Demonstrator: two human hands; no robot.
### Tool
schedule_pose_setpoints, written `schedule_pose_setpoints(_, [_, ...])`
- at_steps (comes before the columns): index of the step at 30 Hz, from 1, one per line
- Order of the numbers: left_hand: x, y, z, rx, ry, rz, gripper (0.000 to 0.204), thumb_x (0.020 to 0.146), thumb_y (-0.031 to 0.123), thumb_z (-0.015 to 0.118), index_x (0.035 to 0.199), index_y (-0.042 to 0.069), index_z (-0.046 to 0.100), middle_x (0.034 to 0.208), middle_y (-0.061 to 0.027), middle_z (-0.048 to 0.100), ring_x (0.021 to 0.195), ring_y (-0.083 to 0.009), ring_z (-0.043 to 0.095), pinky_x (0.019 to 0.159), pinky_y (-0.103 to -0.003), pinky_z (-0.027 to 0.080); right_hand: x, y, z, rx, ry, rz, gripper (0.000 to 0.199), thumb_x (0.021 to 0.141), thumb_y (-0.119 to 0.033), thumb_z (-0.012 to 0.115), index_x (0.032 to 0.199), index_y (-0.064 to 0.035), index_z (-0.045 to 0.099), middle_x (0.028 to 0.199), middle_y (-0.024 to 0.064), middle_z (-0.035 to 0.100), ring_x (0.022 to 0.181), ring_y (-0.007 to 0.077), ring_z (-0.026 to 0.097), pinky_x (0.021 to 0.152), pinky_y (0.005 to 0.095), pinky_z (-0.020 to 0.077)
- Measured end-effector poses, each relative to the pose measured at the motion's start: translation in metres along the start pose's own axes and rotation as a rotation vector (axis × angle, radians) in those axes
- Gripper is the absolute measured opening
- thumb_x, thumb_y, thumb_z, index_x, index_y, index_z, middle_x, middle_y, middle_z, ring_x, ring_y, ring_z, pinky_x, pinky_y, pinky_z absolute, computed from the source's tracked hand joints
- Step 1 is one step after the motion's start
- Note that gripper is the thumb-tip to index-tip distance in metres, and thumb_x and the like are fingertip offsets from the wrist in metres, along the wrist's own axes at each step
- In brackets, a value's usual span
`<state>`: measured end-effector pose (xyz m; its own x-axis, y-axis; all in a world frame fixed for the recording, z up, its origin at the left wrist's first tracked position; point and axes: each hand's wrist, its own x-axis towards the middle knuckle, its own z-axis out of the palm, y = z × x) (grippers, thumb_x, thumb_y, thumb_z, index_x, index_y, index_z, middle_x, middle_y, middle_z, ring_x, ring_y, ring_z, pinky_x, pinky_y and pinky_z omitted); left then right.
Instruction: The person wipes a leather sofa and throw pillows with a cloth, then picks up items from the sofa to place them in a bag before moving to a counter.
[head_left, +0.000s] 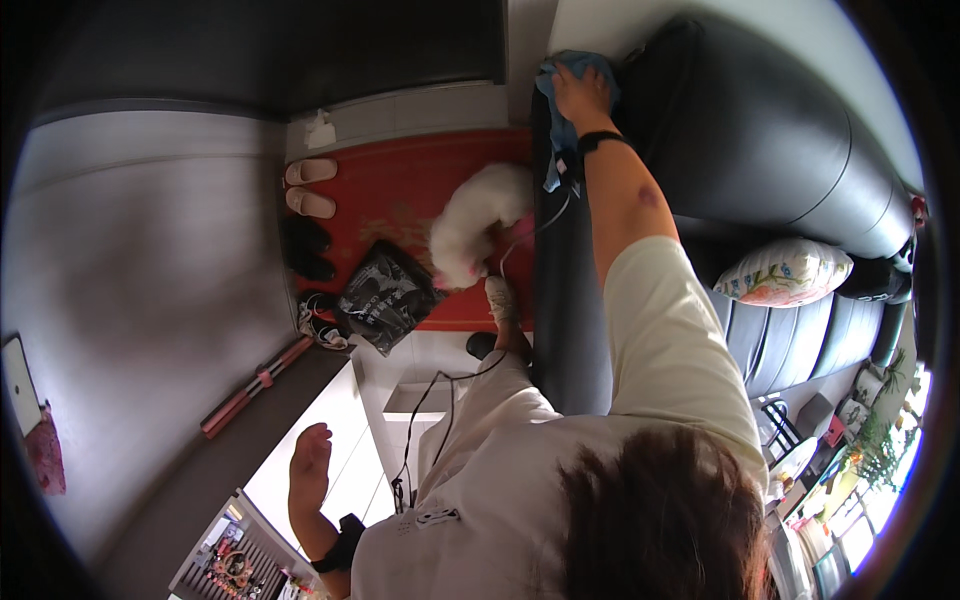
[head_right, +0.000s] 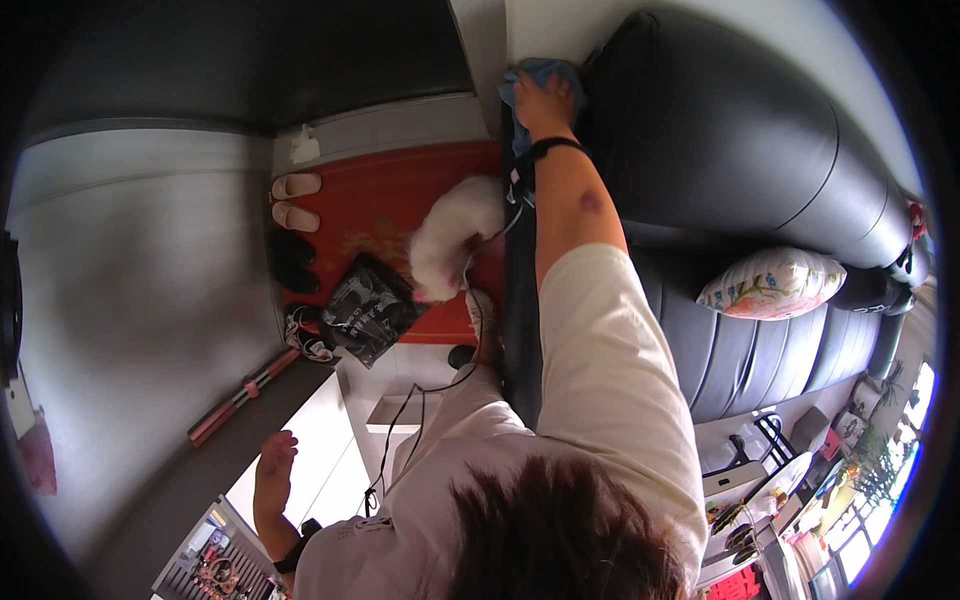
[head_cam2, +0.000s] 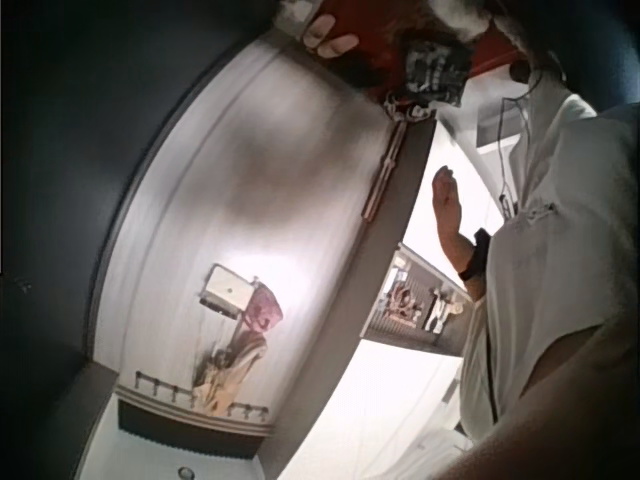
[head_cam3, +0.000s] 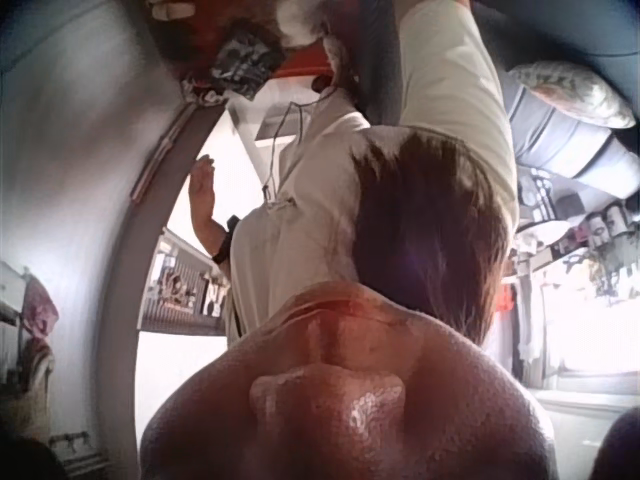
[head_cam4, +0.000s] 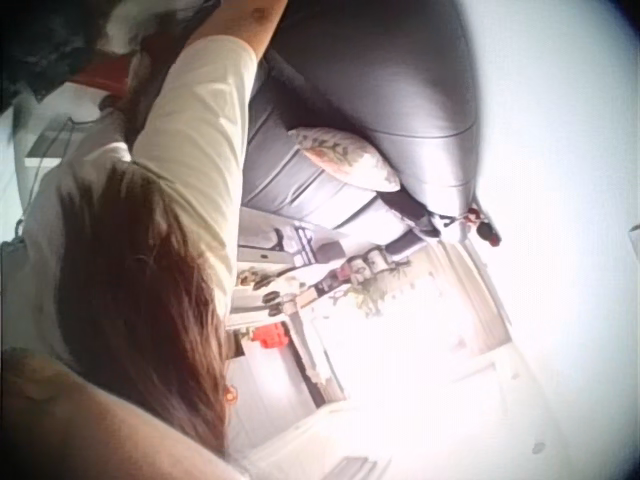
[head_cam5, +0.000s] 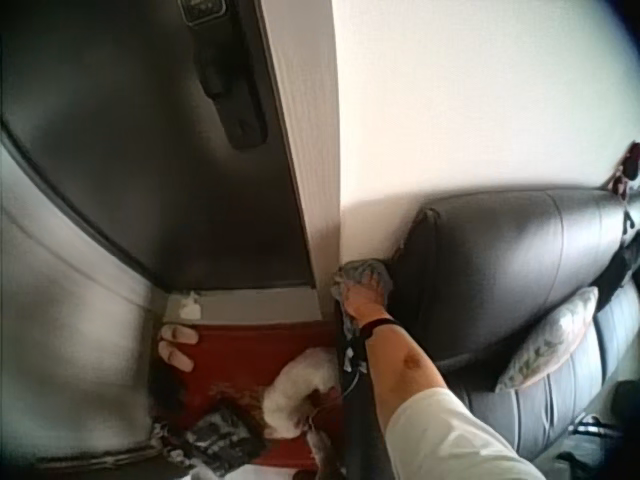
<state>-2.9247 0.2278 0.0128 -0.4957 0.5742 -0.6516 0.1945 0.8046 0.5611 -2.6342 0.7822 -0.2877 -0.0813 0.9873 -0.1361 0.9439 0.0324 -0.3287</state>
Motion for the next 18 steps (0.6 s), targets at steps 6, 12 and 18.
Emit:
schedule_pose_setpoints(6, [0.022,0.032,0.018,0.136,-0.112,0.012,0.024,0.093,0.016,0.051,0.114,0.003,0.052,0.1,-0.0072,0.059,0.097,-0.0152,0.053,0.084,-0.027,0.042,-0.069,-0.011,-0.036,-0.503,-0.281,-0.649,0.032,0.089,-0.033,0.043,0.111,-0.0225,0.063,0.142,0.0089,0.037,0.135,0.0302,0.023,0.111,0.0499,0.0092])
schedule_pose_setpoints(12, [0.046,0.057,0.024,0.188,-0.106,0.046,0.025,0.094,0.014,0.05,0.115,0.003,0.052,0.103,-0.0081,0.059,0.099,-0.016,0.054,0.085,-0.027,0.042,-0.208,0.016,-0.026,-0.46,-0.523,-0.959,0.028,0.083,-0.022,0.052,0.109,-0.0187,0.063,0.121,0.0009,0.056,0.131,0.025,0.032,0.111,0.0502,0.0105])
schedule_pose_setpoints(18, [0.054,0.069,0.025,0.205,-0.188,0.036,0.027,0.093,0.014,0.051,0.118,0.003,0.049,0.11,-0.0081,0.058,0.104,-0.0155,0.054,0.089,-0.027,0.041,-0.242,0.043,-0.003,-0.268,-0.009,-0.789,0.033,0.085,-0.024,0.048,0.113,-0.0115,0.06,0.125,0.0035,0.053,0.125,0.025,0.039,0.109,0.045,0.0217])
